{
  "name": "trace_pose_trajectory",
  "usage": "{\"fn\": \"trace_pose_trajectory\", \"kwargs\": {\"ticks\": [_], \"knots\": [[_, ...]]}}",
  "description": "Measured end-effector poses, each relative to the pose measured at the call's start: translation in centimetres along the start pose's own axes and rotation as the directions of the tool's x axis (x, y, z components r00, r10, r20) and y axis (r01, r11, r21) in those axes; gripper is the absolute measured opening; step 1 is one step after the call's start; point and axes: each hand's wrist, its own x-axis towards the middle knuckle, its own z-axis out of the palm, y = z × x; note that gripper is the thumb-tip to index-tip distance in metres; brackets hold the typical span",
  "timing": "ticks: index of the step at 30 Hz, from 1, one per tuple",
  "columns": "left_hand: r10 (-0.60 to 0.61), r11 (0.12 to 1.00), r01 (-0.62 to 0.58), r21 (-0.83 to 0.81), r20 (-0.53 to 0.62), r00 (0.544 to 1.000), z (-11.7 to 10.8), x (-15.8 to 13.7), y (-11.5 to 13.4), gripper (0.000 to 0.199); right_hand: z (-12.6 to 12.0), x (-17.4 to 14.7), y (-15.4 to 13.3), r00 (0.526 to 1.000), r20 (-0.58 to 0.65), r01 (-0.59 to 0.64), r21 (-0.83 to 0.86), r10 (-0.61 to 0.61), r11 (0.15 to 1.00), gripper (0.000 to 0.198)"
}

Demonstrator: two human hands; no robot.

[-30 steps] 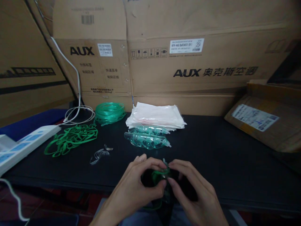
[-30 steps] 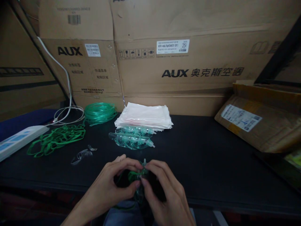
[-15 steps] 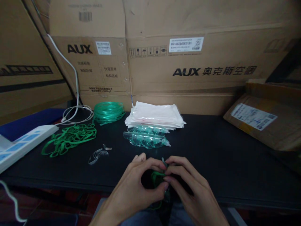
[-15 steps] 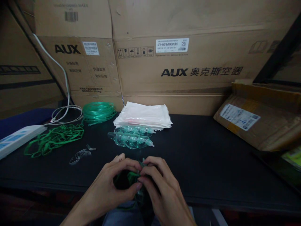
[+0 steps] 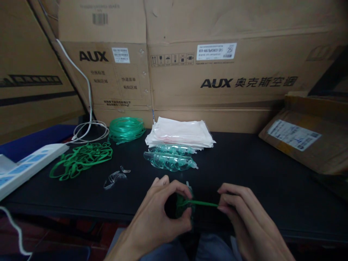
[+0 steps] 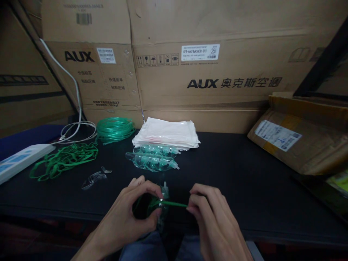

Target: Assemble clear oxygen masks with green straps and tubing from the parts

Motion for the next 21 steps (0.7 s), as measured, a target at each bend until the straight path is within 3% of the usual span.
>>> {"fn": "trace_pose_trajectory", "kwargs": {"ticks": [6,10,12,16,18,21], "knots": [[-0.011,1.0,0.011,0.0,-0.017,1.0,0.0,-0.2,-0.1,0.031,-1.1,-0.3,0.5,1.0,-0.021,-0.005,-0.028,0.005,1.0,0.014],[0.053,0.998,-0.054,-0.02,-0.028,0.998,0.0,-0.1,-0.3,0.031,0.0,0.4,-0.9,0.998,0.029,-0.067,0.164,0.063,0.984,0.013],[0.098,0.994,-0.101,-0.046,-0.055,0.994,-0.1,0.0,-0.4,0.029,0.7,0.4,-1.2,0.986,0.063,-0.165,0.296,0.153,0.941,0.016],[0.201,0.973,-0.212,-0.094,-0.116,0.973,-0.4,0.2,-0.4,0.032,2.1,0.3,-1.1,0.893,0.235,-0.448,0.536,0.383,0.716,0.043],[0.241,0.96,-0.256,-0.109,-0.141,0.96,-0.5,0.1,-0.4,0.032,2.7,0.5,-1.1,0.847,0.363,-0.53,0.628,0.388,0.569,0.051],[0.253,0.951,-0.271,-0.149,-0.129,0.959,-0.5,0.1,-0.3,0.031,3.1,1.2,-1.3,0.837,0.419,-0.542,0.721,0.352,0.432,0.061]]}}
